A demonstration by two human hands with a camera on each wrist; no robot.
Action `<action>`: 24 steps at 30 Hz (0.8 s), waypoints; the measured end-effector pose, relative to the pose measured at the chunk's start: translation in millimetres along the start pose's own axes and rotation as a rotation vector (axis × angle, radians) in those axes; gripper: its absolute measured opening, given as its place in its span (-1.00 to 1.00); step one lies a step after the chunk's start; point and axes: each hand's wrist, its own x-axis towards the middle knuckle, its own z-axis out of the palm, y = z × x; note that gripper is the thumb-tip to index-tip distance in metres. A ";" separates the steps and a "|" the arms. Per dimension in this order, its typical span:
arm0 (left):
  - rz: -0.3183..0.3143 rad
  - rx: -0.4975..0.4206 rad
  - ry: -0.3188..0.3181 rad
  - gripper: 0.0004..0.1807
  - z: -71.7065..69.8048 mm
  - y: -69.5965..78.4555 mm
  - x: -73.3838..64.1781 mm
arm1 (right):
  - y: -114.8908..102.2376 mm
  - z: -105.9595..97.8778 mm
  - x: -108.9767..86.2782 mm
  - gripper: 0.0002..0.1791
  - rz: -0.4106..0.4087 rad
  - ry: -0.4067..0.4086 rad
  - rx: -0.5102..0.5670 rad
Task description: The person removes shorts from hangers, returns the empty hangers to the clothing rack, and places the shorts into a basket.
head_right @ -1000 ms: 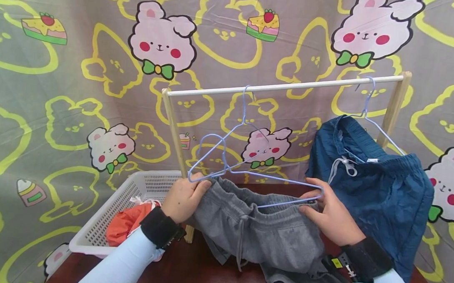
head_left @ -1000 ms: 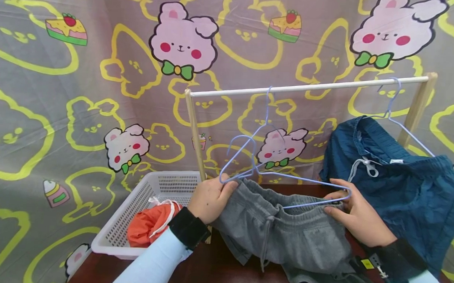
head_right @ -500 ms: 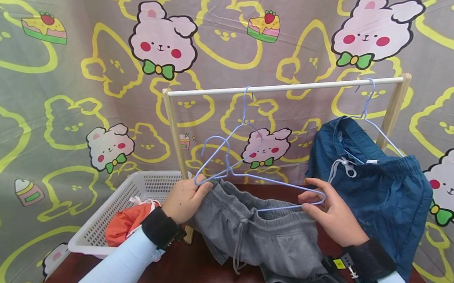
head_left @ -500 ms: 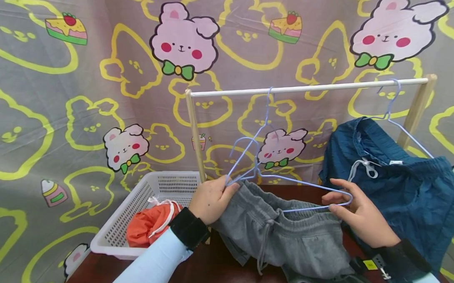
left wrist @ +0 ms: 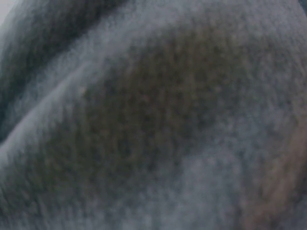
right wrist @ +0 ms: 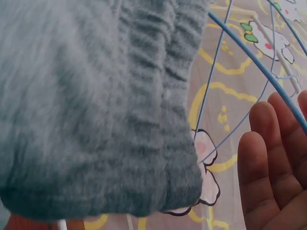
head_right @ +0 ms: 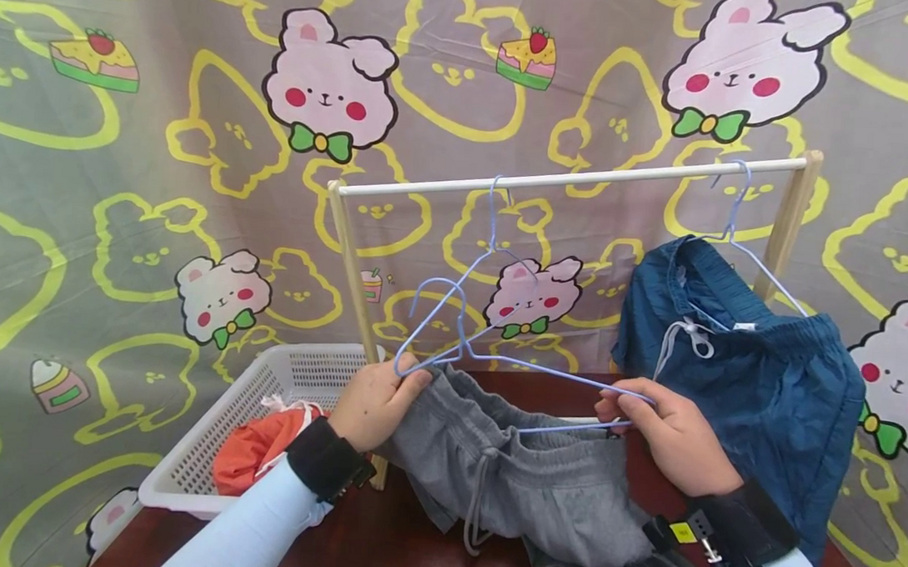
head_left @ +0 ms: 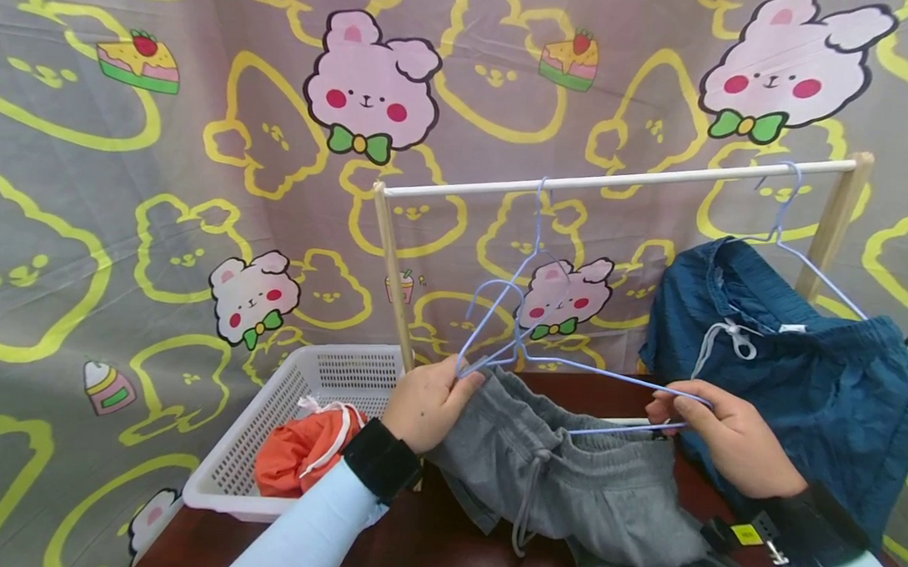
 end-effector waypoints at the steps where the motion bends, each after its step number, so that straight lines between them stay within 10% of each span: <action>1: -0.002 -0.005 0.000 -0.58 0.0 -0.1 -0.5 | -0.4 -0.2 -0.5 -0.66 -0.002 0.000 0.013; 15: -0.024 -0.050 -0.034 -0.63 0.4 -3.9 -1.8 | 6.9 -4.8 -2.3 -0.59 -0.142 -0.103 0.631; 24: -0.029 -0.045 -0.059 -0.65 2.1 -9.8 -4.8 | 10.1 -11.7 -5.3 -0.61 -0.102 -0.061 0.609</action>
